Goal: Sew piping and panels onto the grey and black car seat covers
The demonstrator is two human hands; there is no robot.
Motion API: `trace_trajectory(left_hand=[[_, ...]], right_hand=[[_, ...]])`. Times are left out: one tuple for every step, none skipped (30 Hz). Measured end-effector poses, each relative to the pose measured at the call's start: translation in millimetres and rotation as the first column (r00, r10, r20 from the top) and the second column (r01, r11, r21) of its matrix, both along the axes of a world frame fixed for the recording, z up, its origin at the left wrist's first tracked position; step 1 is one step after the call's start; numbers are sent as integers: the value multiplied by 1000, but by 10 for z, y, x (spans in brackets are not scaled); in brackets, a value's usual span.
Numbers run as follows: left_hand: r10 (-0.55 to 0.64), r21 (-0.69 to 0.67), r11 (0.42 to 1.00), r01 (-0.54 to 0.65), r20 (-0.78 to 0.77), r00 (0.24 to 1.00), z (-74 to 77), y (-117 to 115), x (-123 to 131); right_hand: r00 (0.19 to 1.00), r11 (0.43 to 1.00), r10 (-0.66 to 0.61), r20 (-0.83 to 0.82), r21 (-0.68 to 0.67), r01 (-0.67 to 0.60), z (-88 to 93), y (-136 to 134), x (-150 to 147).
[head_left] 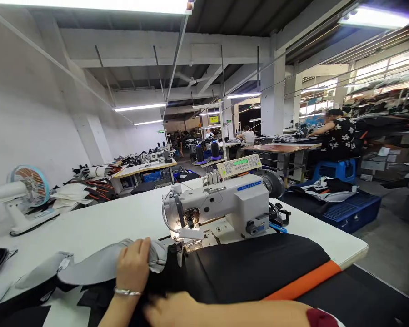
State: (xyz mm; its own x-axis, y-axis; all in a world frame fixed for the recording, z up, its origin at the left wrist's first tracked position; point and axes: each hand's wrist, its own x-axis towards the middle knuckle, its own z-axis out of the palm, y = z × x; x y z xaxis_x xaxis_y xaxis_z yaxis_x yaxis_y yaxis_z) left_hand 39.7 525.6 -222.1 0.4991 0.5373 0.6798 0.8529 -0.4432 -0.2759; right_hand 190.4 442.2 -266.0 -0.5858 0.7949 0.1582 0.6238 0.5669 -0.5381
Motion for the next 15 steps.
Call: trace_trajectory(left_hand=[[33, 62, 997, -34, 27, 999, 63, -42, -105], [54, 106, 993, -60, 55, 997, 109, -91, -209], [65, 133, 988, -75, 77, 995, 136, -142, -307], [67, 144, 986, -80, 92, 993, 143, -193, -394], [62, 143, 987, -76, 100, 993, 133, -240, -467], [54, 134, 989, -67, 103, 993, 110, -282, -524], [46, 119, 991, -57, 98, 994, 77, -317, -564], [38, 102, 994, -47, 85, 996, 39, -347, -588], [34, 89, 995, -39, 64, 997, -2, -371, -599], [34, 78, 996, -36, 34, 999, -46, -389, -602], [39, 69, 997, -38, -4, 999, -93, -403, -602], [43, 62, 997, -40, -47, 998, -143, -411, -604], [35, 53, 998, -30, -93, 995, -196, -412, -614], [6, 37, 999, -1, -143, 990, -248, -407, -636], [-44, 14, 999, 47, -193, 980, -295, -396, -674]], right_hand=[[997, 998, -61, -47, 25, 62, 186, 81, 28], [985, 995, -98, -140, 7, 100, 365, 148, 60], [965, 997, -69, -255, -49, 59, 522, 196, 87], [928, 993, 13, -373, -101, -54, 642, 224, 102], [861, 970, 94, -499, -149, -192, 718, 233, 97], [768, 928, 137, -625, -190, -321, 746, 228, 69], [666, 882, 102, -739, -243, -404, 731, 214, 20], [569, 838, -21, -822, -325, -438, 685, 197, -45], [474, 794, -198, -858, -424, -436, 619, 186, -119], [375, 747, -375, -848, -516, -418, 547, 184, -192], [284, 707, -511, -811, -584, -398, 479, 194, -256], [209, 683, -595, -776, -626, -376, 419, 215, -308], [160, 672, -645, -747, -654, -346, 371, 246, -344], [138, 666, -675, -725, -679, -310, 334, 281, -365], [140, 652, -701, -699, -708, -272, 305, 317, -374]])
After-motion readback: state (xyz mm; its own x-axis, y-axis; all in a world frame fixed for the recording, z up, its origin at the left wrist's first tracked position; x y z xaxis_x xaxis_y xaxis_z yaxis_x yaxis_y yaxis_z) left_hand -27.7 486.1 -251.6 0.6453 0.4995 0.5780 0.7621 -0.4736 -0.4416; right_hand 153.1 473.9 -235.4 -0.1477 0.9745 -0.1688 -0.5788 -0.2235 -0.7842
